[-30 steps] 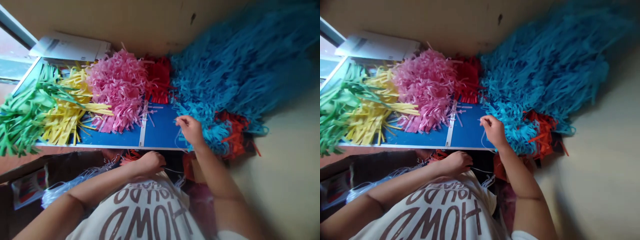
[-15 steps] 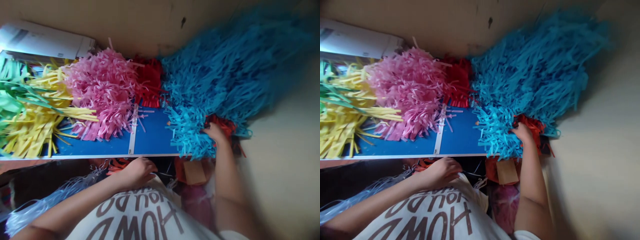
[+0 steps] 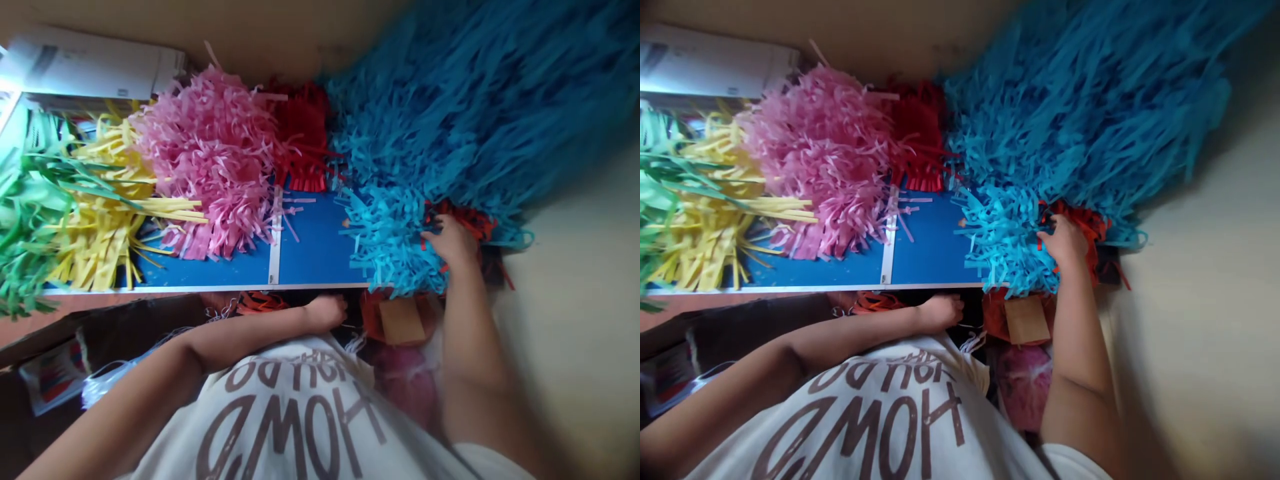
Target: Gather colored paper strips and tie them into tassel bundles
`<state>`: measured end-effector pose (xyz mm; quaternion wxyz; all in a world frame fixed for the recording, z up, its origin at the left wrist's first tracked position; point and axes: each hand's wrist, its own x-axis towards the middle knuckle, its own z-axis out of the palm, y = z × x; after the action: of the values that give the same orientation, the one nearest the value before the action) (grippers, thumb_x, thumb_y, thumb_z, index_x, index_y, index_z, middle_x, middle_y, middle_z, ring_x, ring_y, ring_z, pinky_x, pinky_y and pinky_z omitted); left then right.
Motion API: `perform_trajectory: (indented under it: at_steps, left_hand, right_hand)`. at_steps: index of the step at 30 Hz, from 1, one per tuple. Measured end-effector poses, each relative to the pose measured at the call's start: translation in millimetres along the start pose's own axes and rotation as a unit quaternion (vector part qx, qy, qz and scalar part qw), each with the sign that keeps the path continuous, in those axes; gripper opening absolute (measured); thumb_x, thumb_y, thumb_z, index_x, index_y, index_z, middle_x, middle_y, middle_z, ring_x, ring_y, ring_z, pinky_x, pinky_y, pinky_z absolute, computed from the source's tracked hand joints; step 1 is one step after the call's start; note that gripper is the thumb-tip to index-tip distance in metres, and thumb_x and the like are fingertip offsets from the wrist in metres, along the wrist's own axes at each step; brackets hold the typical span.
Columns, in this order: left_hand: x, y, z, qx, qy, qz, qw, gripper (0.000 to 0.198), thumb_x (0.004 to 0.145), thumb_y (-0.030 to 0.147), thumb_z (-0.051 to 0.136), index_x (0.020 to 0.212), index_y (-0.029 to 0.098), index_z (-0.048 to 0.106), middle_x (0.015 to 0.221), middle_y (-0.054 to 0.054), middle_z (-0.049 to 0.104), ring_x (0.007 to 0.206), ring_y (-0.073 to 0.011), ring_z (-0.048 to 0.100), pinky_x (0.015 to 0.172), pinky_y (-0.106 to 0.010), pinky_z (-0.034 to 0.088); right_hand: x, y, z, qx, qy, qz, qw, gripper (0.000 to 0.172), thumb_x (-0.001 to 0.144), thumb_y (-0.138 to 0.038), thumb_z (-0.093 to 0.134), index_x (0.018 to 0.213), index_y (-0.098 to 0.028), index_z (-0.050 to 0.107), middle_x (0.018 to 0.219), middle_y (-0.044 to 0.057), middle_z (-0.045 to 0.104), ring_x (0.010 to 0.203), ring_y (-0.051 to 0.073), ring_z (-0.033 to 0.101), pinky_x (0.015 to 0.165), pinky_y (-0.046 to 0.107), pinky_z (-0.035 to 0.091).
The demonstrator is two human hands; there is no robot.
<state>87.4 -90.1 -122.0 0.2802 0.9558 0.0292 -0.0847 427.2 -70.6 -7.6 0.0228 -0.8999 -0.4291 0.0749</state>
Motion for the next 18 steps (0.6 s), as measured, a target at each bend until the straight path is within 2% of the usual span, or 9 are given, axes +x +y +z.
perform_trajectory:
  at_steps: [2, 3, 4, 6, 8, 10, 13, 15, 18]
  left_hand:
    - [-10, -3, -0.9, -0.004, -0.005, 0.001, 1.000, 0.013, 0.086, 0.020, 0.067, 0.075, 0.015, 0.072, 0.088, -0.011, 0.069, 0.086, -0.0228, 0.064, 0.071, -0.031, 0.050]
    - [-15, -5, -2.5, -0.005, -0.007, -0.003, 1.000, 0.013, 0.086, 0.021, 0.067, 0.076, 0.015, 0.072, 0.087, -0.010, 0.069, 0.085, -0.0220, 0.064, 0.070, -0.031, 0.049]
    - [-21, -6, -4.7, -0.005, -0.008, -0.010, 1.000, 0.011, 0.085, 0.022, 0.069, 0.077, 0.016, 0.073, 0.087, -0.010, 0.070, 0.084, -0.0217, 0.065, 0.069, -0.030, 0.049]
    - [-32, -5, -10.6, -0.006, -0.003, -0.023, 1.000, 0.011, 0.082, 0.027, 0.073, 0.086, 0.017, 0.075, 0.091, -0.009, 0.071, 0.086, -0.0228, 0.066, 0.070, -0.031, 0.050]
    - [-41, -2, -17.6, -0.013, 0.019, -0.030, 0.999, 0.026, 0.079, 0.035, 0.077, 0.100, 0.019, 0.075, 0.100, -0.010, 0.071, 0.094, -0.0254, 0.066, 0.075, -0.033, 0.051]
    - [-47, 3, -24.4, -0.027, 0.043, -0.027, 0.998, 0.037, 0.079, 0.041, 0.078, 0.109, 0.020, 0.074, 0.106, -0.011, 0.072, 0.098, -0.0267, 0.066, 0.081, -0.035, 0.051]
    - [-50, 13, -32.5, -0.049, 0.062, -0.008, 0.997, 0.033, 0.083, 0.041, 0.074, 0.109, 0.020, 0.074, 0.103, -0.009, 0.074, 0.096, -0.0243, 0.068, 0.082, -0.035, 0.050]
    - [-51, 18, -35.9, -0.055, 0.071, 0.005, 0.996, 0.029, 0.085, 0.038, 0.074, 0.107, 0.020, 0.074, 0.102, -0.008, 0.075, 0.095, -0.0228, 0.069, 0.081, -0.034, 0.050]
    - [-52, 21, -39.4, -0.056, 0.084, 0.010, 0.995, 0.025, 0.085, 0.036, 0.073, 0.104, 0.020, 0.074, 0.099, -0.007, 0.075, 0.094, -0.0223, 0.069, 0.080, -0.034, 0.050]
  right_hand:
    - [-13, 4, 1, 0.025, 0.081, -0.027, 0.996, 0.042, 0.083, -0.036, 0.068, 0.122, -0.020, 0.064, 0.115, 0.012, 0.070, 0.105, 0.028, 0.064, 0.086, 0.038, 0.047]
    - [-20, 7, 2, 0.021, 0.094, -0.035, 0.995, 0.034, 0.085, -0.037, 0.065, 0.114, -0.020, 0.068, 0.111, 0.013, 0.071, 0.102, 0.028, 0.063, 0.085, 0.038, 0.047]
    - [-26, 9, 4, 0.006, 0.086, -0.043, 0.995, 0.028, 0.086, -0.038, 0.063, 0.105, -0.020, 0.071, 0.108, 0.013, 0.071, 0.099, 0.028, 0.063, 0.083, 0.038, 0.046]
    - [-38, 14, 10, -0.037, 0.040, -0.061, 0.997, 0.028, 0.088, -0.041, 0.059, 0.098, -0.020, 0.075, 0.108, 0.014, 0.070, 0.097, 0.029, 0.062, 0.081, 0.039, 0.045]
    - [-48, 14, 17, -0.074, 0.017, -0.081, 0.994, 0.036, 0.090, -0.042, 0.057, 0.110, -0.018, 0.075, 0.117, 0.015, 0.067, 0.102, 0.030, 0.059, 0.082, 0.040, 0.042]
    - [-55, 9, 24, -0.099, 0.049, -0.085, 0.990, 0.043, 0.092, -0.044, 0.053, 0.119, -0.016, 0.072, 0.125, 0.016, 0.064, 0.109, 0.032, 0.054, 0.083, 0.041, 0.039]
    - [-59, -1, 29, -0.113, 0.112, -0.086, 0.983, 0.042, 0.096, -0.042, 0.045, 0.120, -0.020, 0.072, 0.129, 0.014, 0.062, 0.113, 0.032, 0.049, 0.084, 0.042, 0.033]
    - [-58, -7, 30, -0.115, 0.109, -0.101, 0.982, 0.040, 0.097, -0.039, 0.043, 0.115, -0.021, 0.073, 0.126, 0.013, 0.064, 0.110, 0.030, 0.049, 0.084, 0.041, 0.031]
    - [-51, -15, 29, -0.129, 0.070, -0.111, 0.983, 0.036, 0.096, -0.036, 0.045, 0.106, -0.019, 0.074, 0.114, 0.013, 0.068, 0.105, 0.029, 0.051, 0.084, 0.041, 0.030]
